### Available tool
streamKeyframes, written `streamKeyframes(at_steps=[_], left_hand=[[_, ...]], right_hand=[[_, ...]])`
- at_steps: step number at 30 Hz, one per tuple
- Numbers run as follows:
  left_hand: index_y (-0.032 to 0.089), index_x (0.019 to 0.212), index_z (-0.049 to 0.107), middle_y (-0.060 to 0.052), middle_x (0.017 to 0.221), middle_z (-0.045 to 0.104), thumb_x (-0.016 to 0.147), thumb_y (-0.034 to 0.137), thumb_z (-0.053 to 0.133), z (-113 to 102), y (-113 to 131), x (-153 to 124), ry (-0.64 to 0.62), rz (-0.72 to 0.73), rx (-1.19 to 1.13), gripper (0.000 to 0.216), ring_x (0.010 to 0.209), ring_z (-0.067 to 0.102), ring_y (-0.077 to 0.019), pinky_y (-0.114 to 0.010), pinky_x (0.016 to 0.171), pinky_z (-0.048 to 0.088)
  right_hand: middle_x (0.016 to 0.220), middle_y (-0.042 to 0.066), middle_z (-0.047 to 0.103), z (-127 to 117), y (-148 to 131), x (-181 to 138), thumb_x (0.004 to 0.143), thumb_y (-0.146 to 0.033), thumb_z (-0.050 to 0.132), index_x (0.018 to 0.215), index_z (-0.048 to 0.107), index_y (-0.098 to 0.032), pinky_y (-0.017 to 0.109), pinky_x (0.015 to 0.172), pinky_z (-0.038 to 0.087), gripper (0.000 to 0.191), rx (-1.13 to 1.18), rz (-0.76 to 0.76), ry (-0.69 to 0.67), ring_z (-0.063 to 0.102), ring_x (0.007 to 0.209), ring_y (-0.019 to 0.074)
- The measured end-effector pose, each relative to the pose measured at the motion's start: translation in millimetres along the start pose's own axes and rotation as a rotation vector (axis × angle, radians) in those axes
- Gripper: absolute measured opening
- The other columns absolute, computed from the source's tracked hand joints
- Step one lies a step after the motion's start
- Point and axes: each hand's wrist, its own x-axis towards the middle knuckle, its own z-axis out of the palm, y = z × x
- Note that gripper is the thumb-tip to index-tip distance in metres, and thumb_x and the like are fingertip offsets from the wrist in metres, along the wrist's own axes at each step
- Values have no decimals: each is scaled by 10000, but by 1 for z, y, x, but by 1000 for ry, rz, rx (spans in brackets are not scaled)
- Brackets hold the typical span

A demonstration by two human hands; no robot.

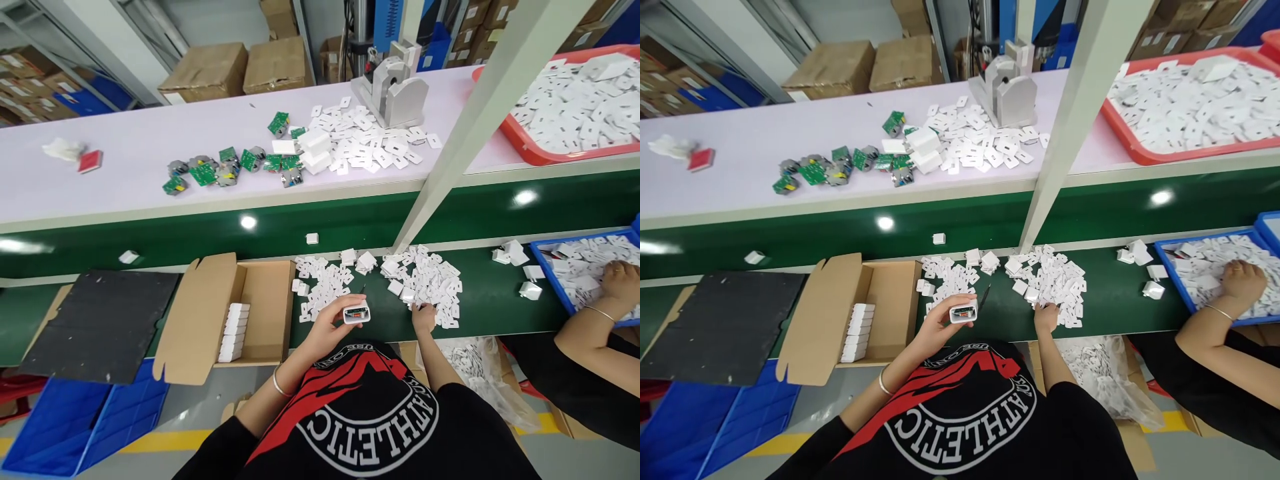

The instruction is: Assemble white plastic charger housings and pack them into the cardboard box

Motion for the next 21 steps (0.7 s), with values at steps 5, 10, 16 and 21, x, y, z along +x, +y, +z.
streamKeyframes(at_steps=[5, 10, 16, 21], left_hand=[[273, 1273, 687, -117, 1423, 635, 976, 261, 704, 1, 7, -2, 52, 0, -104, 298, 1038, 735, -202, -350, 826, 674], [245, 1221, 711, -127, 1426, 627, 935, 304, 744, -4, 5, -2, 97, -90, -82, 295, 1093, 708, -227, -338, 829, 660], [215, 1237, 685, -105, 1314, 688, 871, 272, 763, -5, 0, 1, 61, -326, -11, 378, 982, 724, -197, -355, 885, 633], [198, 1286, 640, -108, 1246, 699, 852, 344, 805, -6, -1, -2, -47, -348, -66, 487, 1005, 713, -217, -382, 920, 614]], right_hand=[[1246, 227, 637, -14, -6, -12, 889, -409, 636, 1191, 611, -129, 410, 801, 536, 413, 74, -10, 63, 689, 1003, 326], [1127, 126, 673, -42, -27, -55, 923, -424, 587, 1265, 609, -137, 338, 739, 535, 446, 292, -254, 7, 625, 793, 197], [1051, 50, 618, -95, -78, -152, 942, -387, 718, 1190, 751, -271, 311, 655, 501, 276, 458, -1091, -419, 499, 648, 125], [997, 36, 547, -109, -103, -193, 974, -278, 672, 1288, 750, -366, 297, 648, 509, 335, 258, -1282, -515, 555, 767, 167]])
